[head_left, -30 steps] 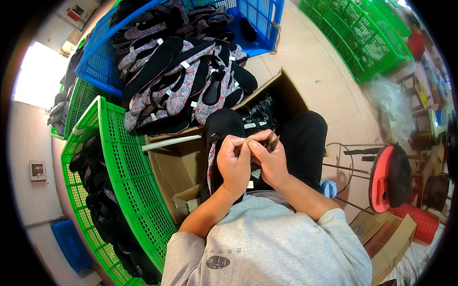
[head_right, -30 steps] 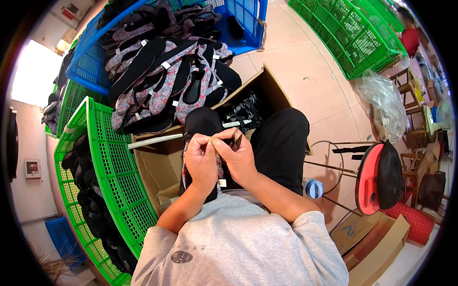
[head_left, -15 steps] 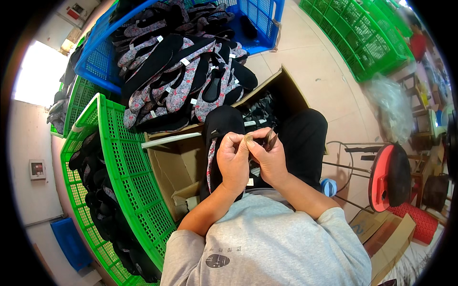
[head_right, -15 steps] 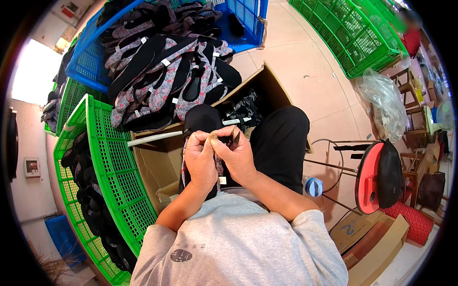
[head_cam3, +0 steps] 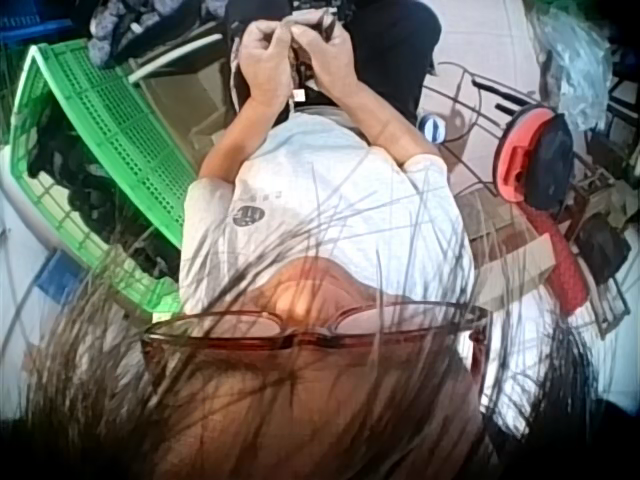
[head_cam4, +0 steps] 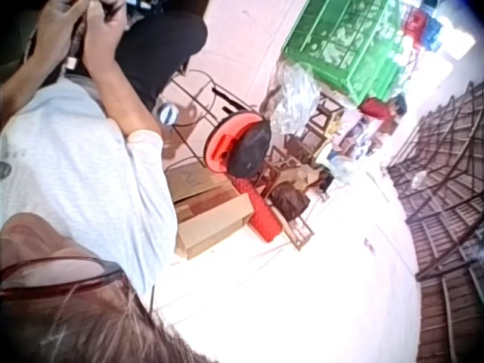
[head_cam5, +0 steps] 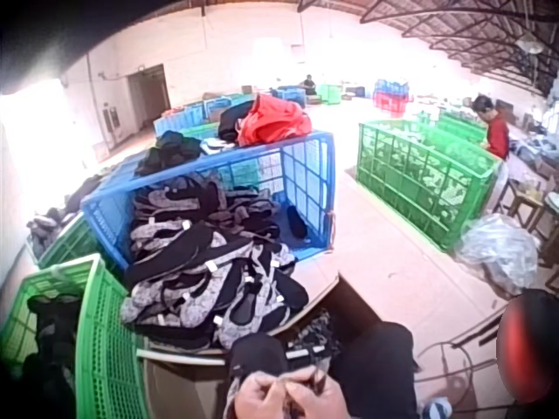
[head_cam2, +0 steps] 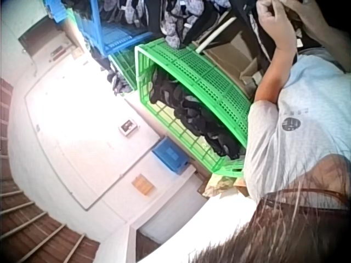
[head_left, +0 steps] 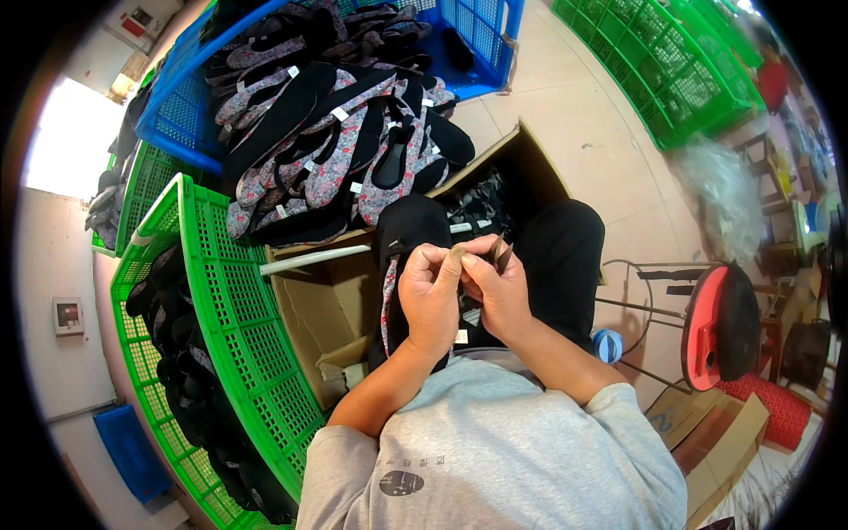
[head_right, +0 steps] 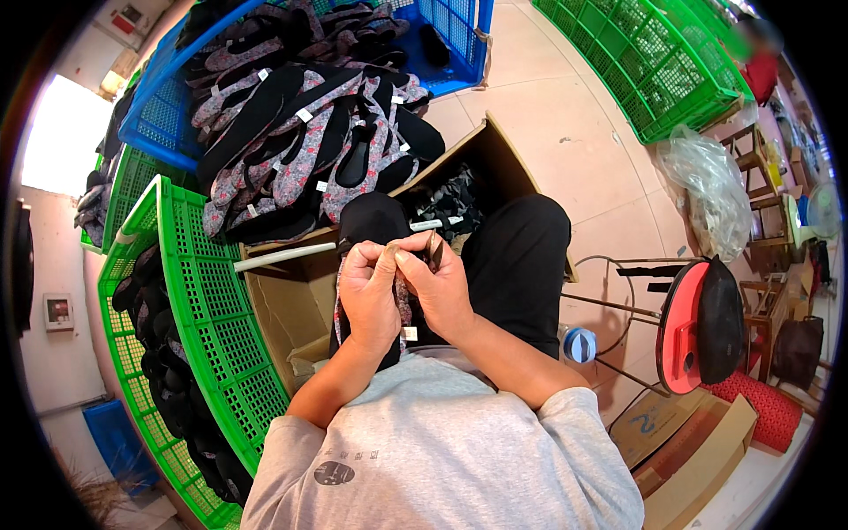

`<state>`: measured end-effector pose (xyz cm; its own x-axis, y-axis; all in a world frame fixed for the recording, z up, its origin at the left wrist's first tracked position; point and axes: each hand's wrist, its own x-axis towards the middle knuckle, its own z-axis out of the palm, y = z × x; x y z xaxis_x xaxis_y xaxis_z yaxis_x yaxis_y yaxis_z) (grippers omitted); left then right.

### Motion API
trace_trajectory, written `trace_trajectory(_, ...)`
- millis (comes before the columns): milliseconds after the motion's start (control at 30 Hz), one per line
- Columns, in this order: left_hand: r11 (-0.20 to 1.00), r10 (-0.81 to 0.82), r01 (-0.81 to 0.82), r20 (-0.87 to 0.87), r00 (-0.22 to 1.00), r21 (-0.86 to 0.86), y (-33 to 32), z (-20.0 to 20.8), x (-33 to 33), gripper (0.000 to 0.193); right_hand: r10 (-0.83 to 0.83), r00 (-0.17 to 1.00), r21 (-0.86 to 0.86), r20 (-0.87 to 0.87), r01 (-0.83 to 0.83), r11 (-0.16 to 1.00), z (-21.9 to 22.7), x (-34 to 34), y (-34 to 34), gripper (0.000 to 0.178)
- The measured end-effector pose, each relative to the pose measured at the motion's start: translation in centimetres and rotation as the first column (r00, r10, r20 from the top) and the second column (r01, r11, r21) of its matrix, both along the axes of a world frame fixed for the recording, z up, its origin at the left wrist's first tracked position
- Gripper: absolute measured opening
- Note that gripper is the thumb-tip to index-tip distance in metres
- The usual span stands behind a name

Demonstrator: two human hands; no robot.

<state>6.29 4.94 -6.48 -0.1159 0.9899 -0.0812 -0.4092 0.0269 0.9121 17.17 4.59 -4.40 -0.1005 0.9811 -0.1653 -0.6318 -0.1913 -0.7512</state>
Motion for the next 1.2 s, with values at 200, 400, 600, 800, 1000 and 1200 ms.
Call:
trace_trajectory(200,0.999,-0.012,0.016,-0.129,0.992,0.028,-0.1,1.5,0.2,0.013,-0.004,1.0,0.018,0.009,0.004,1.0,-0.1,0.2,0.2,0.009)
trace_trajectory(400,0.985,0.07,-0.013,-0.326,0.943,0.172,0.0,1.6,0.3,0.015,-0.021,1.0,0.016,0.02,0.021,1.0,-0.1,0.3,0.2,0.01)
trace_trajectory(600,0.969,0.144,-0.03,-0.462,0.875,0.245,0.0,0.8,0.2,0.015,-0.046,0.999,-0.012,0.011,0.046,0.999,-0.3,0.1,0.1,0.01)
trace_trajectory(800,0.942,0.22,-0.031,-0.546,0.809,0.334,0.1,0.7,0.2,0.016,-0.062,0.998,0.016,0.005,0.062,0.998,-0.5,-0.1,0.0,0.01)
trace_trajectory(1000,0.916,0.27,-0.03,-0.557,0.785,0.401,0.3,0.4,0.2,0.015,-0.068,0.998,0.019,-0.006,0.068,0.997,-0.6,-0.2,-0.1,0.009)
trace_trajectory(1200,0.917,0.272,-0.037,-0.554,0.787,0.397,0.2,0.2,0.2,0.015,-0.076,0.997,0.02,-0.021,0.077,0.997,-0.6,-0.3,-0.1,0.007)
